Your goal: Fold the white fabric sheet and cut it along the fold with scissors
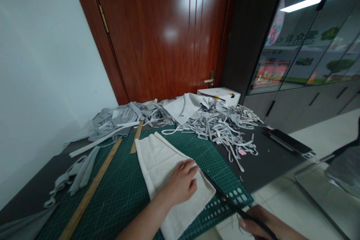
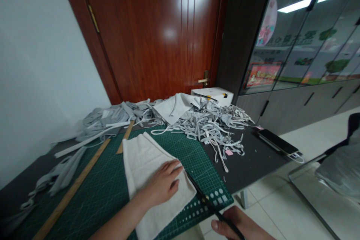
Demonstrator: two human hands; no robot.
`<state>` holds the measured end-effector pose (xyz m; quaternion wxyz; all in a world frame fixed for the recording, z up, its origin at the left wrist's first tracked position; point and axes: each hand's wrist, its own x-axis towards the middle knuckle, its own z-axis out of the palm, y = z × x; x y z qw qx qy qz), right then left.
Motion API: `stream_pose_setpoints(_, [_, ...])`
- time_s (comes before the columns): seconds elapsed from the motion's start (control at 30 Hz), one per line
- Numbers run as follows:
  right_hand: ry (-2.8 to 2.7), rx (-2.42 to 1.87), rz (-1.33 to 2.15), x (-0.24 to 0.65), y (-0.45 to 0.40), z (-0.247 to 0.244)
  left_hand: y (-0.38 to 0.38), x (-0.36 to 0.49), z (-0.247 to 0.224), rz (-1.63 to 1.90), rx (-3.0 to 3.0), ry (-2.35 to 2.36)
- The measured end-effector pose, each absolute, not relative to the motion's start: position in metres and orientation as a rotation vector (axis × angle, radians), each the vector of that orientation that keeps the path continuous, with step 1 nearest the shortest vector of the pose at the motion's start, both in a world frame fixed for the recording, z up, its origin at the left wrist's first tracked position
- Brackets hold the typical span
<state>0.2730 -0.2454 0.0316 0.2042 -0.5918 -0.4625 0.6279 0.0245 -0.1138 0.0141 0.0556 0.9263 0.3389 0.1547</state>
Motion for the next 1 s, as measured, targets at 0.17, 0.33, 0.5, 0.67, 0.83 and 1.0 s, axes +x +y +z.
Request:
stream_pose_setpoints(0.17, [-1.303, -1.557, 1.766, 0.267, -0.243, 0.039, -0.111, 0.024, 0.012, 0.476, 2.783, 1.009])
stream_pose_setpoints(0.33, [-1.316, -1.503, 1.747, 0.266, -0.244, 0.039, -0.111, 0.023, 0.009, 0.499, 2.765, 1.006])
stream_pose_setpoints(0.5, [-1.307, -1.476, 1.765, 0.264, -0.243, 0.04, -0.111, 0.023, 0.009, 0.489, 2.771, 1.017])
stream_pose_setpoints(0.67, [-1.327, -1.491, 1.746, 0.263, -0.243, 0.04, -0.111, 0.024, 0.01, 0.452, 2.77, 1.035])
stream_pose_setpoints(0.83, [-1.344, -1.505, 1.75, 0.269, -0.244, 0.027, -0.112, 0.024, 0.011, 0.423, 2.759, 1.045])
stream_pose_setpoints(1.0, [-1.349, -1.522, 1.731, 0.271, -0.244, 0.016, -0.112, 0.025, 0.01, 0.435, 2.76, 1.06])
